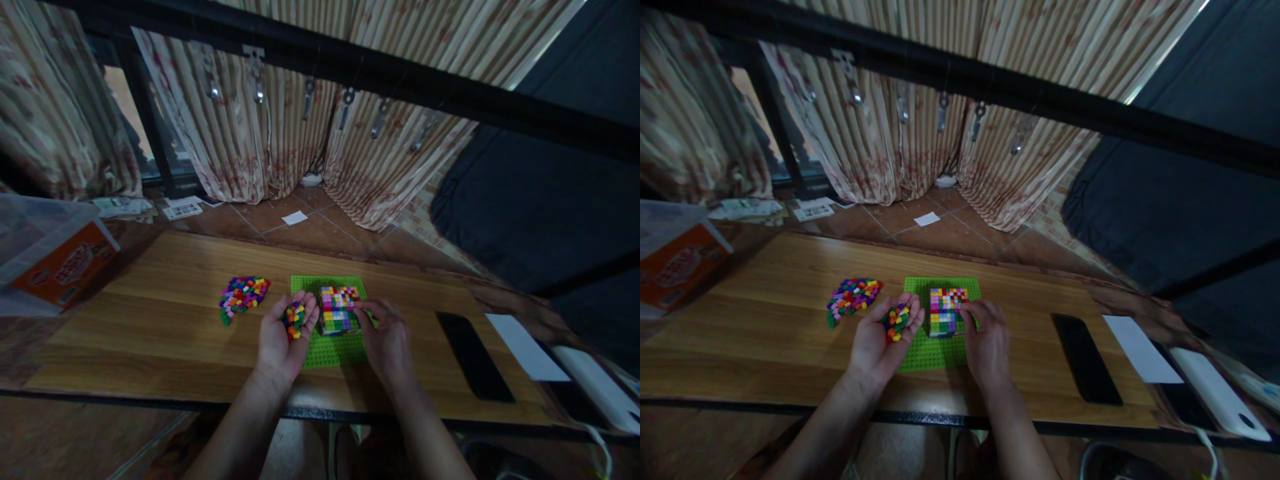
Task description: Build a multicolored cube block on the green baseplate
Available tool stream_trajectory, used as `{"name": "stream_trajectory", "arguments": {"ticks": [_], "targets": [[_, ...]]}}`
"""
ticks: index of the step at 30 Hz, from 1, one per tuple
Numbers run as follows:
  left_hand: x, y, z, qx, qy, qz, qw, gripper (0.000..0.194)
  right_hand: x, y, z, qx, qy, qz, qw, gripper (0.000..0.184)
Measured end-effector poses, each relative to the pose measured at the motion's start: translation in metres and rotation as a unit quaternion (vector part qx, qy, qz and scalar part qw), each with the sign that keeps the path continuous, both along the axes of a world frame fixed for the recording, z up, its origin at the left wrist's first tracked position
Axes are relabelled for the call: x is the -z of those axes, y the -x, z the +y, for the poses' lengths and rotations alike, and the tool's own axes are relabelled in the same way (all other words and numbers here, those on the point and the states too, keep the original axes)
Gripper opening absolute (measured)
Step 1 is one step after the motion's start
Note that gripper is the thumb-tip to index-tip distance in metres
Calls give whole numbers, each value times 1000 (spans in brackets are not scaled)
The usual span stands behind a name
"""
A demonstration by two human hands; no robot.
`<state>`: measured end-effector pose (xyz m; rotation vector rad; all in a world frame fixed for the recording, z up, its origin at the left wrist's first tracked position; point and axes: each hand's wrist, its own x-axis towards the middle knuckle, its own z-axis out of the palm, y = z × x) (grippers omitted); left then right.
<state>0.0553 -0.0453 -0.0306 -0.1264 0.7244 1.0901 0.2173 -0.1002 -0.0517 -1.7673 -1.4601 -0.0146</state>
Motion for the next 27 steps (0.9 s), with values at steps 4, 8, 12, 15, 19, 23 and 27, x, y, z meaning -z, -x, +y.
{"name": "stream_trajectory", "arguments": {"ticks": [4, 8, 12, 15, 19, 23, 27], "targets": [[0, 1, 0, 1, -1, 1, 1000, 21, 3, 0, 1, 29, -8, -4, 1000, 20], [2, 1, 0, 2, -9, -1, 1000, 20, 8, -2, 5, 50, 0, 123, 991, 17], [2, 2, 1, 6, -9, -3, 1000, 21, 14, -2, 11, 51, 3, 402, 914, 21], [1, 1, 0, 3, -3, -1, 1000, 20, 15, 1, 15, 45, -12, 521, 853, 25], [0, 1, -1, 0, -4, 1, 1000, 19, 16, 4, 16, 45, -36, 563, 824, 24], [0, 2, -1, 2, -6, 5, 1000, 20, 19, 3, 17, 41, -33, 597, 801, 24], [0, 1, -1, 2, -8, 6, 1000, 20, 20, 3, 20, 42, -32, 614, 787, 24]]}}
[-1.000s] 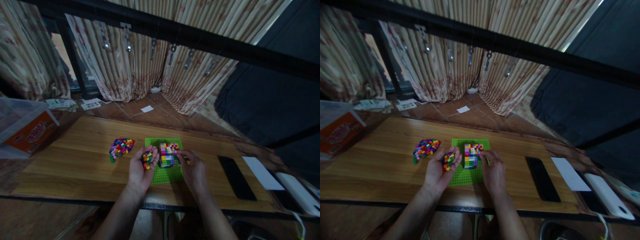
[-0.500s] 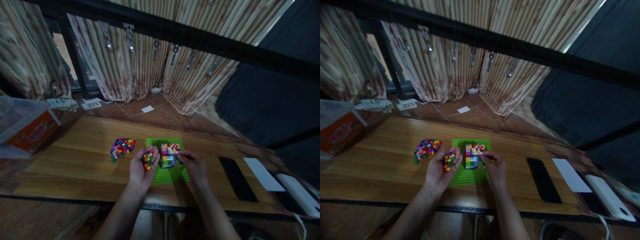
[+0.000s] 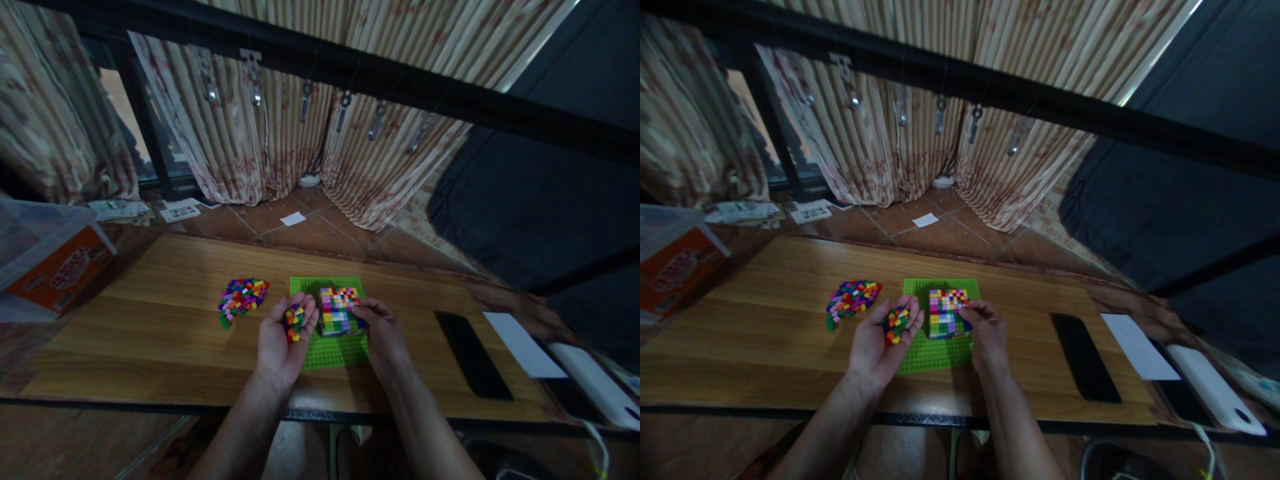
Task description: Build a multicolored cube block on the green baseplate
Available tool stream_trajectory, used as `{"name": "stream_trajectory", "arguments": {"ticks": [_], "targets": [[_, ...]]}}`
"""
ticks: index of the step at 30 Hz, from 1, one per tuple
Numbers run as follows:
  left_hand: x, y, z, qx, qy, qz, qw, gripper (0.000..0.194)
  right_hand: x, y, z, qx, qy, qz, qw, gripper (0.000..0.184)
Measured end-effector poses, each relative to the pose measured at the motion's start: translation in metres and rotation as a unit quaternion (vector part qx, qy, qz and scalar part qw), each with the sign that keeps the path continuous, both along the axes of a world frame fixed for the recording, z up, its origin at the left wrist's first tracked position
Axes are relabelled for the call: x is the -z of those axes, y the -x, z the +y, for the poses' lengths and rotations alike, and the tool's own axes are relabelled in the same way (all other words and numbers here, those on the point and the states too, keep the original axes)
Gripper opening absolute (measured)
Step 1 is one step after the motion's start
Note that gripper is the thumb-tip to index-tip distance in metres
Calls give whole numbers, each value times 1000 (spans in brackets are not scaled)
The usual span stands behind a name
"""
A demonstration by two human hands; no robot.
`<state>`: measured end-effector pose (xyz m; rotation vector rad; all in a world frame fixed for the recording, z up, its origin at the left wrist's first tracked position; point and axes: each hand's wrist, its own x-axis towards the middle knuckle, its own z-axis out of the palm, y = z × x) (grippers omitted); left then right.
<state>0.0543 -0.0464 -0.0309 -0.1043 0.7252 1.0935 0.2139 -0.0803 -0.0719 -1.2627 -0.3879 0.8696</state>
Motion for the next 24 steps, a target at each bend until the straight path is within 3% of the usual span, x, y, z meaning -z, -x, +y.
{"name": "stream_trajectory", "arguments": {"ticks": [9, 14, 16, 19, 22, 24], "targets": [[-3, -1, -2, 18, -11, -26, 999, 22, -9, -6, -8, -24, 0, -16, 1000, 28], [-5, 1, -2, 45, -48, -58, 996, 24, -21, -15, -18, 99, -30, -115, 988, 25], [-5, 0, -3, 59, -62, -76, 993, 25, -26, -8, -21, 106, -50, -176, 977, 19], [-4, -1, -5, 80, -76, -101, 989, 26, -32, 12, -26, 16, -80, -295, 952, 12], [-4, -2, -6, 91, -84, -106, 987, 27, -35, 32, -29, -102, -96, -418, 897, 14], [-5, -2, -7, 95, -86, -105, 986, 27, -35, 39, -28, -140, -89, -463, 871, 17]]}}
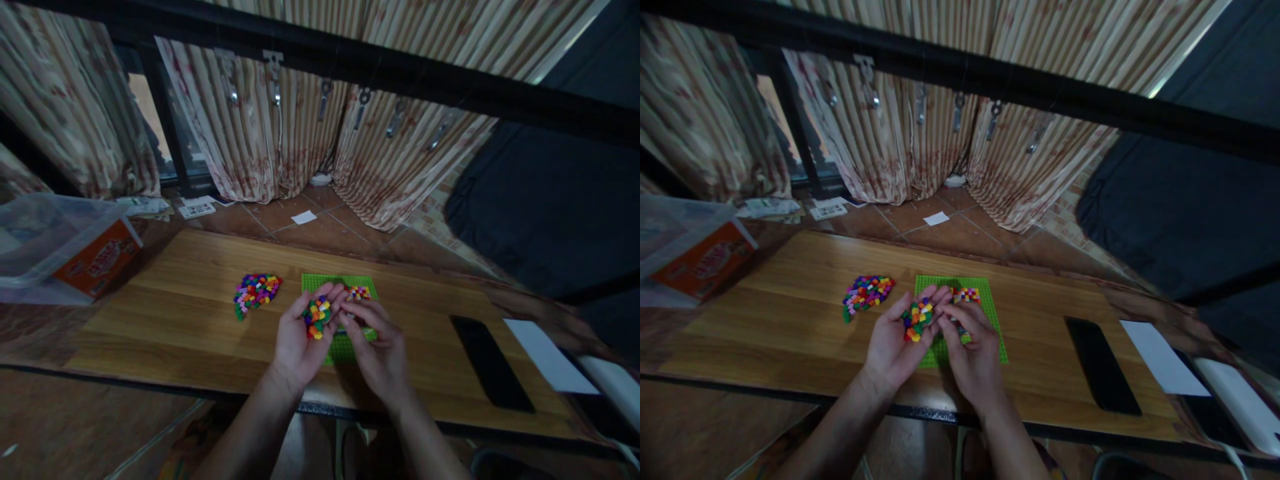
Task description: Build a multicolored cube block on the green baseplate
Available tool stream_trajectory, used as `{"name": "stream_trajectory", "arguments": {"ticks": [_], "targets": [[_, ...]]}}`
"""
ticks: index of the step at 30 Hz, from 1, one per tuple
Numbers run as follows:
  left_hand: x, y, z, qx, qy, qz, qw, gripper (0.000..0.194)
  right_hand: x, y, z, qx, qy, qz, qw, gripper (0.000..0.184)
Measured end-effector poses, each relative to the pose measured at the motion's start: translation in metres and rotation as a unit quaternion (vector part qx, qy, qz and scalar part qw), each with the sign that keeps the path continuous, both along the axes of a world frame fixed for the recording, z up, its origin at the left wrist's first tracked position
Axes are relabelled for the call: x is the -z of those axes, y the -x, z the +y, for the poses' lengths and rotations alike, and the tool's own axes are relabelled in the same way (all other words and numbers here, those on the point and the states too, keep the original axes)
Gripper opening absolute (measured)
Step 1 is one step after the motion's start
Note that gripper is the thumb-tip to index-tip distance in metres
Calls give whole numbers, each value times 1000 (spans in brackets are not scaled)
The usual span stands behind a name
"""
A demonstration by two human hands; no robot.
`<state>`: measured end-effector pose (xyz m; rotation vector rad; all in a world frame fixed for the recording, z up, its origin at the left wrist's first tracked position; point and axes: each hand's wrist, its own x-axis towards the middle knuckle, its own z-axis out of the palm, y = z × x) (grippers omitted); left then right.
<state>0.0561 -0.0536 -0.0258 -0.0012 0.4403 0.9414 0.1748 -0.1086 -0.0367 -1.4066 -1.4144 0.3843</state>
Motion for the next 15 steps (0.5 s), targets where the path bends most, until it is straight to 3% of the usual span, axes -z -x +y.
{"name": "stream_trajectory", "arguments": {"ticks": [9, 15], "targets": [[2, -1, -1, 34, -15, -5, 999, 32, -1, 2, 6, -8, 34, -138, 990, 27], [-2, -1, -1, 31, 5, -5, 1000, 30, -1, 3, 6, -16, 56, -132, 989, 24]]}}
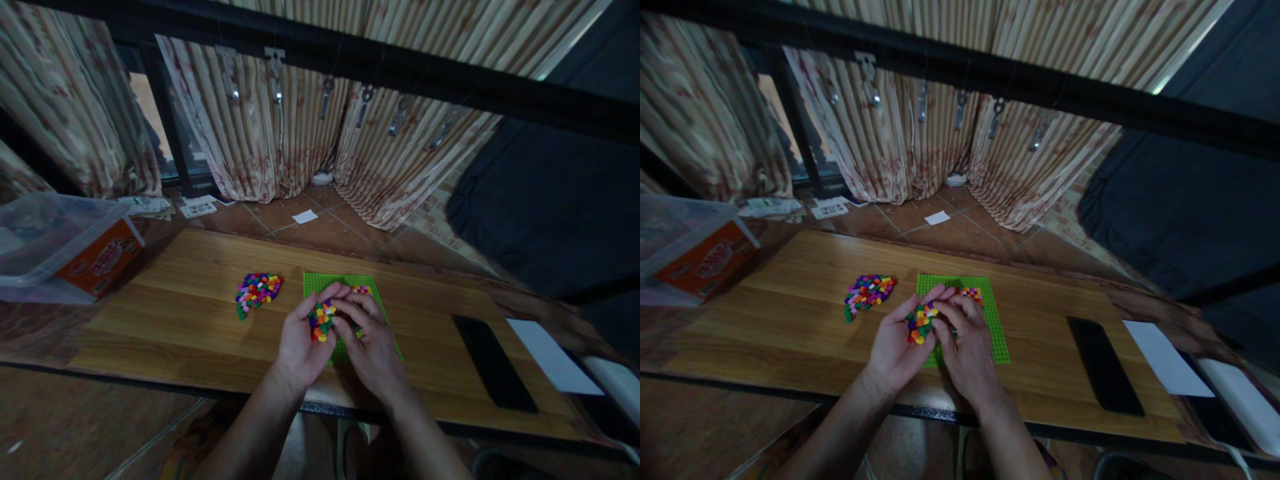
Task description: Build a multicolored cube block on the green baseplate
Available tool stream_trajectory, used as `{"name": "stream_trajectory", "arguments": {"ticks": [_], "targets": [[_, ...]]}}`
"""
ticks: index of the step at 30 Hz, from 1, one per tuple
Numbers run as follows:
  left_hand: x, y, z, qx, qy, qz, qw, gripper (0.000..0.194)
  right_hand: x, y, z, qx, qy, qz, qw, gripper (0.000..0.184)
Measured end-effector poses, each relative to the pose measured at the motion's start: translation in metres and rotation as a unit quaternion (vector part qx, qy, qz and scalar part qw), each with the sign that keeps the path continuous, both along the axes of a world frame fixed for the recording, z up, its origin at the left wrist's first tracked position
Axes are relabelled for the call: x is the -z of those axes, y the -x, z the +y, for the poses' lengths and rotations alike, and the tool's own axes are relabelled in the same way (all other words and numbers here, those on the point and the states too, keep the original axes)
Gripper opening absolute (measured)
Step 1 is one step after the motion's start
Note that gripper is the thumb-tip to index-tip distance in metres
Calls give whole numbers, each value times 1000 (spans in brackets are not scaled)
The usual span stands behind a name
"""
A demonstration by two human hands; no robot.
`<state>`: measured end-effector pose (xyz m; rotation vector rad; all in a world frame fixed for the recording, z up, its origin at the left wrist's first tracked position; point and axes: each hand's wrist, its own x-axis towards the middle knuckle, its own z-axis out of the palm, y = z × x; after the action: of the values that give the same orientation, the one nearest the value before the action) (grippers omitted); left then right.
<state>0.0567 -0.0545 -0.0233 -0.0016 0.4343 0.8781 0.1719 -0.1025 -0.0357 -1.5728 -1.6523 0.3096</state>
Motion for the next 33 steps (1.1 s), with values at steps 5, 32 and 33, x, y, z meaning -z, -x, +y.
{"name": "stream_trajectory", "arguments": {"ticks": [5, 32, 33], "targets": [[1, -1, 0, -3, 4, -12, 1000, 31, 1, 1, 1, 5, -7, 75, 997, 7], [11, -5, -10, -10, -217, 314, 924, 32, 4, 9, 3, 58, 2, 325, 944, 10], [12, -6, -10, -13, -221, 328, 919, 32, 4, 10, 3, 55, 5, 327, 943, 9]]}}
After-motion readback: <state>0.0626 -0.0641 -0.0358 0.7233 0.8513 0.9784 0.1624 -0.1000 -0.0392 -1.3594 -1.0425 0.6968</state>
